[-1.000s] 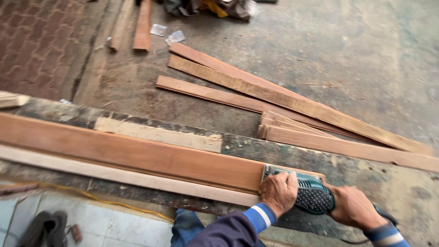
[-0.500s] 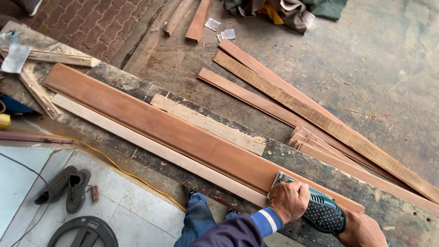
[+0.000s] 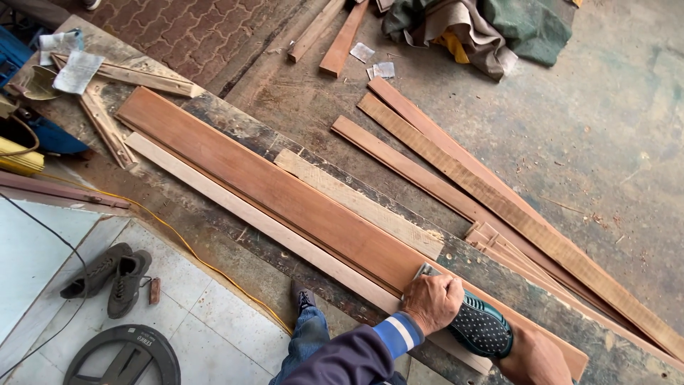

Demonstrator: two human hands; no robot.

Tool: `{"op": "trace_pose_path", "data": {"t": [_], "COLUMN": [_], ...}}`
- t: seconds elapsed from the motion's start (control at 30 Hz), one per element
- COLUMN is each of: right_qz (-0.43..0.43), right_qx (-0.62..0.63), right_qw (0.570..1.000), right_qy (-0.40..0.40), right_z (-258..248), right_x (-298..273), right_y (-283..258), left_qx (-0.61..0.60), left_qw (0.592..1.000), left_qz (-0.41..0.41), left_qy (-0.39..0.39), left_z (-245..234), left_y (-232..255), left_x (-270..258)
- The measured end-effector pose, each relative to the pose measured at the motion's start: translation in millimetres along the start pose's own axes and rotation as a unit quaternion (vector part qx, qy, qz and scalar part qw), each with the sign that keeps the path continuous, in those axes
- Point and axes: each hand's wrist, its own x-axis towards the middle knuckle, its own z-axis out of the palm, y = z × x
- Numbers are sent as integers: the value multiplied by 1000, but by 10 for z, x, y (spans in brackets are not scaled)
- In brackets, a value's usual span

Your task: The recorder uses an electric orbital sander to smooth the surface of wooden planks on a workbench.

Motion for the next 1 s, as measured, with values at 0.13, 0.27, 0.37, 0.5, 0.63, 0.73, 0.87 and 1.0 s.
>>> {"op": "trace_pose_path", "data": {"t": [0.13, 0.27, 0.37, 0.5, 0.63, 0.73, 0.87, 1.0], "right_qz": [-13, -15, -33, -49, -96, -95, -113, -135], "right_qx": [-3, 0, -16, 22, 52, 46, 22, -26], "right_qw": [1000, 1000, 999, 999, 993, 993, 992, 989], "right_qy": [-2, -20, 15, 4, 41, 43, 50, 60], "right_z": [-162, -254, -352, -525, -530, -503, -466, -453], "right_x": [-50, -54, -116, -177, -154, -96, -20, 35], "right_y": [-398, -675, -908, -1231, -1425, -1574, -1805, -2076], "left_qx": [0, 32, 31, 41, 38, 40, 41, 26], "left_qw": [1000, 994, 987, 991, 990, 988, 984, 981], "left_qz": [-8, -106, -161, -110, -118, -136, -139, -153], "left_qy": [6, 13, -2, 65, 70, 61, 102, 112], "left_z": [36, -132, -407, -632, -848, -1014, -1269, -1551], "left_y": [-236, -242, -163, -180, -269, -350, -467, -551], "left_x": [188, 300, 283, 327, 364, 374, 357, 357]}}
